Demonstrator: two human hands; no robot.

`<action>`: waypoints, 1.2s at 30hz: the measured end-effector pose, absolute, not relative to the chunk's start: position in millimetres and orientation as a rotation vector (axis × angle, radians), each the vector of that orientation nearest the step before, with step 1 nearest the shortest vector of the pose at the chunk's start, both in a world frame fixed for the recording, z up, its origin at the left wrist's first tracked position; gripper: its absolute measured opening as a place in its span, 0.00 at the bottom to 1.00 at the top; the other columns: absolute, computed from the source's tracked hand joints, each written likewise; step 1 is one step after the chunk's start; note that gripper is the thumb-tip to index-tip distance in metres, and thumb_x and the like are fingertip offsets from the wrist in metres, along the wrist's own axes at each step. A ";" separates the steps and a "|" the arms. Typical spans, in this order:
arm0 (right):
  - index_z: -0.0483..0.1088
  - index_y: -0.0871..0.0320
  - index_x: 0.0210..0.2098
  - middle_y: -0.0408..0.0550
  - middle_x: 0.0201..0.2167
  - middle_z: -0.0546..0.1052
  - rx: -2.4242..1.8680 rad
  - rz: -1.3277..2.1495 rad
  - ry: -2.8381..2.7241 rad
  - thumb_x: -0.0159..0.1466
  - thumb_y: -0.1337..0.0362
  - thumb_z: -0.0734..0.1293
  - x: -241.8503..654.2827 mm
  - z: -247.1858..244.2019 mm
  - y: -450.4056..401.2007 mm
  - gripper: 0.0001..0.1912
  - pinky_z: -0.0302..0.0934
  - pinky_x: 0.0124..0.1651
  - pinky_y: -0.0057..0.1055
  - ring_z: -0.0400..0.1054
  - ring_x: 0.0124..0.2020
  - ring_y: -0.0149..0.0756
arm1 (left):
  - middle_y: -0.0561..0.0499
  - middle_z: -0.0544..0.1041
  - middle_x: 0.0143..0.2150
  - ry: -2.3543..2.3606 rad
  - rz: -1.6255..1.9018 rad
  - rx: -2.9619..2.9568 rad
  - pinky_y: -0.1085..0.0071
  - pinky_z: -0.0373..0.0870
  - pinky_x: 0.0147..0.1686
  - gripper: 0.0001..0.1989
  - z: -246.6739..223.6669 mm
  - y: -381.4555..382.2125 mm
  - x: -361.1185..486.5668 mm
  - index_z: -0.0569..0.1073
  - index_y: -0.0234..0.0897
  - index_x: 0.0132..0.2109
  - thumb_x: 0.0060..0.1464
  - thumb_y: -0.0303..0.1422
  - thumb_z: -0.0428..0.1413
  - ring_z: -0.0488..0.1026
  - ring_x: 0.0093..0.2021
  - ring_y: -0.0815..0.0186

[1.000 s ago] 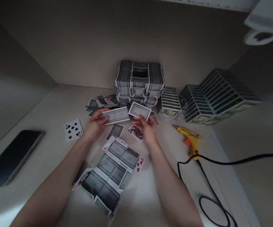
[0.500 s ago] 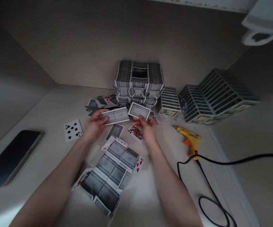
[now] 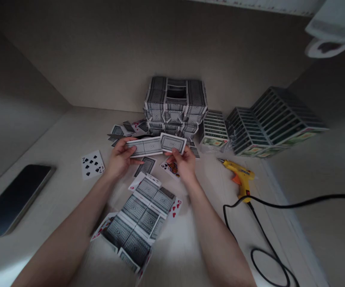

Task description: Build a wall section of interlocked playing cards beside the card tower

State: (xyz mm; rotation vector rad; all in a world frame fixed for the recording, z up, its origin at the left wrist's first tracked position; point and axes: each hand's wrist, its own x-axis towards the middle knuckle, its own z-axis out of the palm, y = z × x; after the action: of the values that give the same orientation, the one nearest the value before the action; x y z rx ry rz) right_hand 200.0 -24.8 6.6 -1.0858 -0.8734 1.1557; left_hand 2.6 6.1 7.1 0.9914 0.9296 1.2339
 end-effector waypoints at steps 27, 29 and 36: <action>0.64 0.56 0.27 0.40 0.20 0.76 -1.139 1.192 -0.926 0.50 0.54 0.70 199.9 9.2 -25.5 0.14 0.65 0.20 0.24 0.66 0.14 0.26 | 0.57 0.68 0.29 1.133 1.339 1.201 0.74 0.64 0.29 0.21 0.5 9.9 5.8 0.65 0.38 0.35 0.32 0.33 0.65 0.65 0.28 0.71; 0.64 0.56 0.27 0.40 0.21 0.77 -1.148 1.175 -0.947 0.50 0.54 0.69 199.7 9.1 -25.3 0.14 0.65 0.20 0.24 0.65 0.15 0.26 | 0.57 0.67 0.29 1.139 1.362 1.225 0.75 0.63 0.29 0.21 -0.4 9.9 6.4 0.65 0.39 0.35 0.33 0.32 0.65 0.65 0.28 0.71; 0.63 0.56 0.26 0.40 0.19 0.76 -1.173 1.189 -0.961 0.51 0.55 0.68 203.0 3.9 -24.7 0.13 0.63 0.20 0.25 0.65 0.14 0.27 | 0.58 0.65 0.28 1.160 1.395 1.318 0.76 0.58 0.28 0.19 -2.2 9.9 3.9 0.64 0.38 0.34 0.35 0.31 0.64 0.62 0.27 0.72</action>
State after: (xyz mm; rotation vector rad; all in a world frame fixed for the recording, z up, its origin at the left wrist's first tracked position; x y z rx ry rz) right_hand 203.0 -24.7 3.9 -1.1730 -0.9612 1.1895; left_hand 3.9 9.9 -2.2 1.3175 1.1595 1.3952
